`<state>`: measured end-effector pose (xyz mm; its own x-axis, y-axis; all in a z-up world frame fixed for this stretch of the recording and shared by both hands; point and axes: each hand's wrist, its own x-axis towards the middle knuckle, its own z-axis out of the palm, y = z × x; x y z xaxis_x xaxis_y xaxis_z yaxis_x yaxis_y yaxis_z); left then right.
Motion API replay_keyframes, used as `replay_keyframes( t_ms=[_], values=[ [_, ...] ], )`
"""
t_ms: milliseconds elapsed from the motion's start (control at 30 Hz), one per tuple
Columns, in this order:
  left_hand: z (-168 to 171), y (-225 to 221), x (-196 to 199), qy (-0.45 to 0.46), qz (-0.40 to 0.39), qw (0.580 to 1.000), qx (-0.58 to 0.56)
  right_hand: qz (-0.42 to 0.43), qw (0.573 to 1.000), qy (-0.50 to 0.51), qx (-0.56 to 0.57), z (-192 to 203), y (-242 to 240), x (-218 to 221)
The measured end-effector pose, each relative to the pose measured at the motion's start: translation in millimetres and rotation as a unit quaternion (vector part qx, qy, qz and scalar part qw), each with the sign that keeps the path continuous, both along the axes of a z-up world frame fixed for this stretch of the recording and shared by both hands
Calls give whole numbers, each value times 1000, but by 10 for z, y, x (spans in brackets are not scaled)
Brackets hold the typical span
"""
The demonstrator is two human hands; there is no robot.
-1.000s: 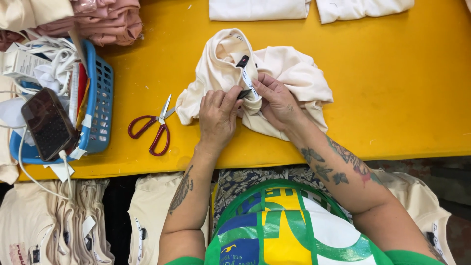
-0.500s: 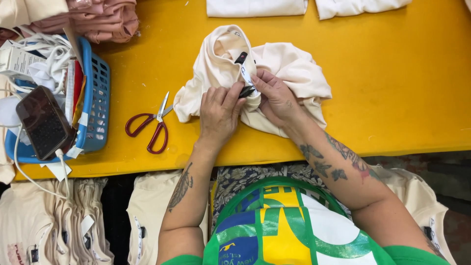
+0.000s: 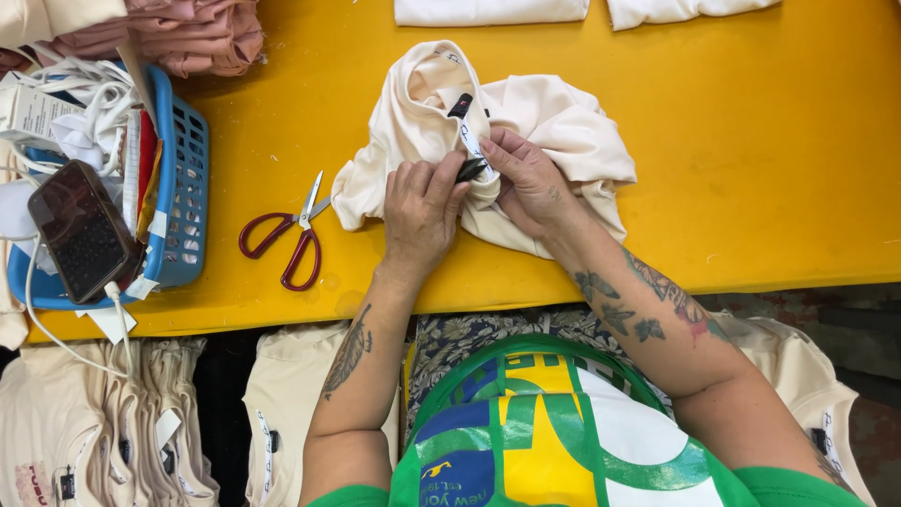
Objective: Trimming loose threads from t-shirts using scissors and stacking the finished garments.
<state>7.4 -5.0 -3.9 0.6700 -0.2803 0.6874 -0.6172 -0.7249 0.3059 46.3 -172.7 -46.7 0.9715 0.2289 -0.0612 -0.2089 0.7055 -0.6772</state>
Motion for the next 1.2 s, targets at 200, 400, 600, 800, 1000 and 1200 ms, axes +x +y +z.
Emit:
replay_keyframes(
  t_ms=[200,400,600,800,1000,1200],
  values=[
    [104,106,148,59,-24,991,-114,-12,1000,-10,-10,96,6,-127],
    [153,195,879,225,95,963,-115,72,996,-40,-36,266,-199,-551],
    [222,354,975,337,-48,887,-311,45,967,-107,-227,435,-1299,-572],
    [148,572,641,417,-317,666,-530,-136,959,-98,-228,686,-1860,-14],
    [36,540,564,386,-298,587,-646,-167,968,-65,-177,330,-1596,102],
    [71,507,539,373,-314,608,-627,-202,951,-80,-219,367,-1498,67]
  ],
)
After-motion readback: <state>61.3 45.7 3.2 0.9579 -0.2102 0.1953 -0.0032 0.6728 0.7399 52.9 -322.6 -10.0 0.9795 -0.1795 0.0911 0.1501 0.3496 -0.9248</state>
